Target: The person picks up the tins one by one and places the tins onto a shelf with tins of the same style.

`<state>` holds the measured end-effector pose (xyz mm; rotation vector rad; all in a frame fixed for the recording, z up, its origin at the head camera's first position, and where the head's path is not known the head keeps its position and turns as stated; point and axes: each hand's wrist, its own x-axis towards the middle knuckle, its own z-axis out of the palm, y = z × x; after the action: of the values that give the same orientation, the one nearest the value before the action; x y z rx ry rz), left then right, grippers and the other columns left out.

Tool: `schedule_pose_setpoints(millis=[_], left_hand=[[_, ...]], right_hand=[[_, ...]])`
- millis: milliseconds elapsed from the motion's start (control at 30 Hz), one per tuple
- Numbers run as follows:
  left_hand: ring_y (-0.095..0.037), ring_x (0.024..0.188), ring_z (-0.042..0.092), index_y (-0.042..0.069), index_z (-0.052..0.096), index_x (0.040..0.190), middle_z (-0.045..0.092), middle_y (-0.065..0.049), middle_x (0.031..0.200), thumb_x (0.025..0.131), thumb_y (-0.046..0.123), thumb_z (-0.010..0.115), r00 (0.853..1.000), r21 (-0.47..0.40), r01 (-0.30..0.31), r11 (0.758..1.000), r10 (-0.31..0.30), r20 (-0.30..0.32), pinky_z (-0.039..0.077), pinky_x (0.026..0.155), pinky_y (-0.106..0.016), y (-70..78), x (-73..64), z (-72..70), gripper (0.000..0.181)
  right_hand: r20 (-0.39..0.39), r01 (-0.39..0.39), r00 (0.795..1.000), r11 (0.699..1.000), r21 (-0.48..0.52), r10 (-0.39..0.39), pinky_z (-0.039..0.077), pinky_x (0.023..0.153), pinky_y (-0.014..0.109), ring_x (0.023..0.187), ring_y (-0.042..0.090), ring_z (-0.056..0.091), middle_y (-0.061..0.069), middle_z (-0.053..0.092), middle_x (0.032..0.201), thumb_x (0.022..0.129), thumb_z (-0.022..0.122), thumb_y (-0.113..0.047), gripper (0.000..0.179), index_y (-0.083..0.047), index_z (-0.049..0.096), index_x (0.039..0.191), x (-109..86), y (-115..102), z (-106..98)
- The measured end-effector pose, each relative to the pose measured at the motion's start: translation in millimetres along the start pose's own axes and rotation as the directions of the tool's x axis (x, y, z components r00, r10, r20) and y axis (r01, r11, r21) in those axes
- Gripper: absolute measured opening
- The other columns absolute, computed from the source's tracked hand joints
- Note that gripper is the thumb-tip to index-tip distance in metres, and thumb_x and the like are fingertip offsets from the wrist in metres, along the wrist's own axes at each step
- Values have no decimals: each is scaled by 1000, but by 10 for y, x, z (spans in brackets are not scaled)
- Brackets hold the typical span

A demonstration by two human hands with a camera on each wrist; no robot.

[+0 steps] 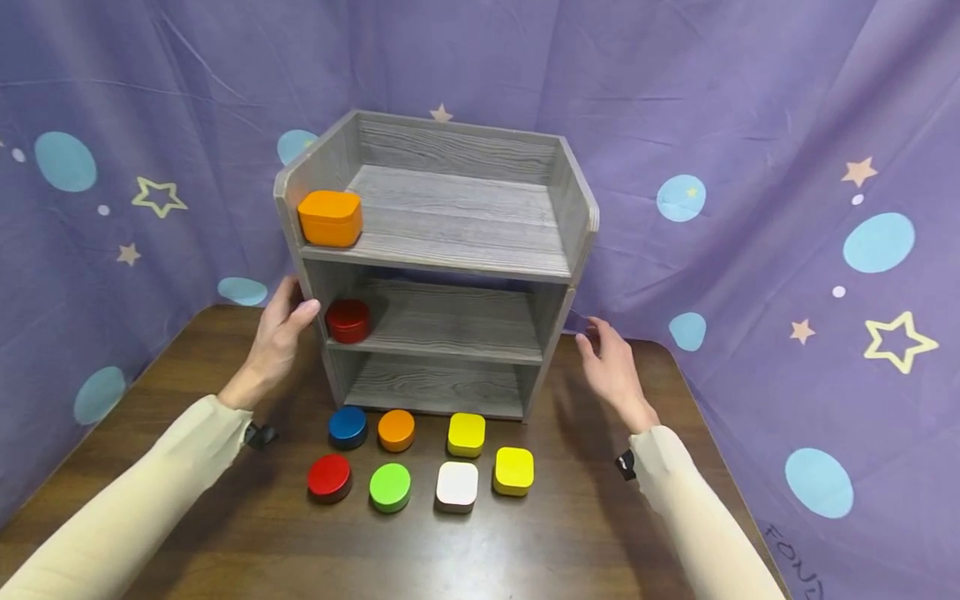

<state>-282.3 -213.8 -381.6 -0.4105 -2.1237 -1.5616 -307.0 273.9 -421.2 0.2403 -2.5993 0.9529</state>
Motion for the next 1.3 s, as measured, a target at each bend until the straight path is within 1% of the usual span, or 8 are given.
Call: schedule_pose_setpoints(millis=[267,467,600,733,867,967,1133,1300], left_hand=[[3,112,56,-4,56,146,65,-31,137,100,27,58,998,52,35,998,-32,-61,44,90,-14,57,25,58,55],[4,106,57,-3,60,141,68,-30,131,101,28,58,992,49,64,997,-58,-108,45,92,-15,100,34,80,51],[3,106,57,-3,61,140,68,-30,131,102,29,58,988,36,84,996,-79,-131,45,95,-18,151,33,93,49],[-6,109,61,-1,63,139,71,-28,130,102,30,61,984,66,95,993,-84,-158,45,91,-15,185,42,107,48],[-27,114,66,0,64,137,72,-28,129,102,31,63,980,116,99,988,-77,-181,44,84,-10,197,39,125,48],[-37,116,67,-1,65,136,73,-29,127,101,33,63,977,138,104,985,-75,-199,43,82,-9,201,35,136,48],[-35,114,68,-3,64,132,74,-29,124,101,34,63,974,155,109,982,-74,-214,43,82,-9,197,48,141,48],[-37,114,69,-4,64,132,73,-30,124,101,35,64,976,163,99,982,-63,-209,43,81,-8,177,72,151,50]], right_hand=[[-30,-29,999,999,44,31,56,96,53,124,45,71,27,73,135,110,60,-15,44,2,56,150,-245,-180,95],[-16,-46,999,995,94,48,58,90,31,119,40,74,23,75,133,108,64,-13,46,1,55,151,-401,-284,148],[-15,-56,998,993,105,58,51,81,18,110,37,74,21,77,131,106,67,-12,48,0,55,151,-510,-336,170],[8,-73,997,991,112,73,48,77,18,108,34,72,20,77,131,105,69,-14,50,1,54,151,-636,-372,185],[44,-128,991,981,149,123,55,87,16,118,35,73,21,76,131,104,71,-12,50,0,56,149,-804,-399,188],[81,-167,985,970,175,155,57,91,17,121,36,72,21,76,131,103,73,-12,48,-1,57,147,-928,-415,187],[160,-199,973,957,211,167,57,89,21,122,34,71,20,76,132,99,79,-14,50,-3,60,144,-1082,-424,188],[286,-226,948,924,308,137,59,89,24,121,31,70,22,73,135,92,86,-16,62,-1,60,146,-1206,-381,216]])
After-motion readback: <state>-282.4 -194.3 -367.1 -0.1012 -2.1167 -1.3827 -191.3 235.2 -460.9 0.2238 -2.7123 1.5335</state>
